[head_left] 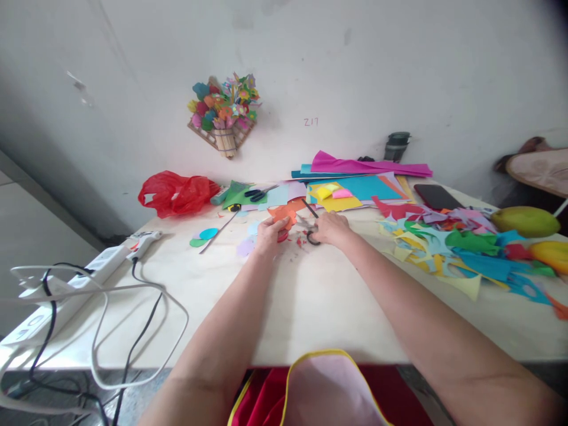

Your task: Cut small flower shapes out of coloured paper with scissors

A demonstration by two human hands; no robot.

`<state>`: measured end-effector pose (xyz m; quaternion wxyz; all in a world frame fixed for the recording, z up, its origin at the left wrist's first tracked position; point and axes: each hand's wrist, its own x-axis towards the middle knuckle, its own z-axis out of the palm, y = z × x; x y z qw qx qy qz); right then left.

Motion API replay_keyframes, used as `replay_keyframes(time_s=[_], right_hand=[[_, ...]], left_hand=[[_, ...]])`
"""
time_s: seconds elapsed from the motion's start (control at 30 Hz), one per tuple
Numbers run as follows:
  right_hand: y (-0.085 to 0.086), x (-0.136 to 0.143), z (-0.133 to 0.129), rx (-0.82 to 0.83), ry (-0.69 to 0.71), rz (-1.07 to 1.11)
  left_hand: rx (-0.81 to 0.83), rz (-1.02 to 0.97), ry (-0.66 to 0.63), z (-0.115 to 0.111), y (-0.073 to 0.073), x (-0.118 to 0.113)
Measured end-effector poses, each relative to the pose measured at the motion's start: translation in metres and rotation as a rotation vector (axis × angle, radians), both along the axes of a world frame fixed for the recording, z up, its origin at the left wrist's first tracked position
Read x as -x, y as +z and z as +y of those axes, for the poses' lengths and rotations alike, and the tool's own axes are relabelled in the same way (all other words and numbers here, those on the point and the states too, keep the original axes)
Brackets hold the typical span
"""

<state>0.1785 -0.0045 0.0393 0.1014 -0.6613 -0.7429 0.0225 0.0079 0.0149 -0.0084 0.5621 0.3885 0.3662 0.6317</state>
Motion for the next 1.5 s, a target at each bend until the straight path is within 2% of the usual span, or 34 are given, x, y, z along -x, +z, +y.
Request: replay_keyframes(time_s=[0.07, 0.13, 0.27, 0.37, 0.7, 1.07, 1.5], right_hand=[[0.0, 0.001, 0.001, -0.063, 0.005, 0.159], [-0.001, 0.002, 0.003, -0.06, -0.002, 0.443], [-0.001, 0.006, 0.003, 0.103, 0.0, 1.058], [0.001, 0.009, 0.001, 0.198, -0.006, 1.273], [-0.006, 0.011, 0.005, 0.235, -0.017, 1.385], [-0.006, 0.011, 0.005, 0.25, -0.029, 1.401], [-0.001, 0.016, -0.002, 0.31, -0.123, 1.543]], left_hand=[[-0.003, 0.014, 0.0, 0.001, -0.001, 0.001], [-0.01, 0.036, -0.008, 0.001, -0.002, 0.001], [-0.011, 0.081, -0.014, -0.001, -0.001, -0.001], [-0.004, 0.086, -0.037, -0.005, 0.002, -0.003], [0.017, 0.094, -0.046, -0.007, 0.004, -0.004], [0.012, 0.074, -0.067, -0.009, 0.005, -0.005], [-0.082, 0.165, -0.038, 0.0, -0.008, -0.006]])
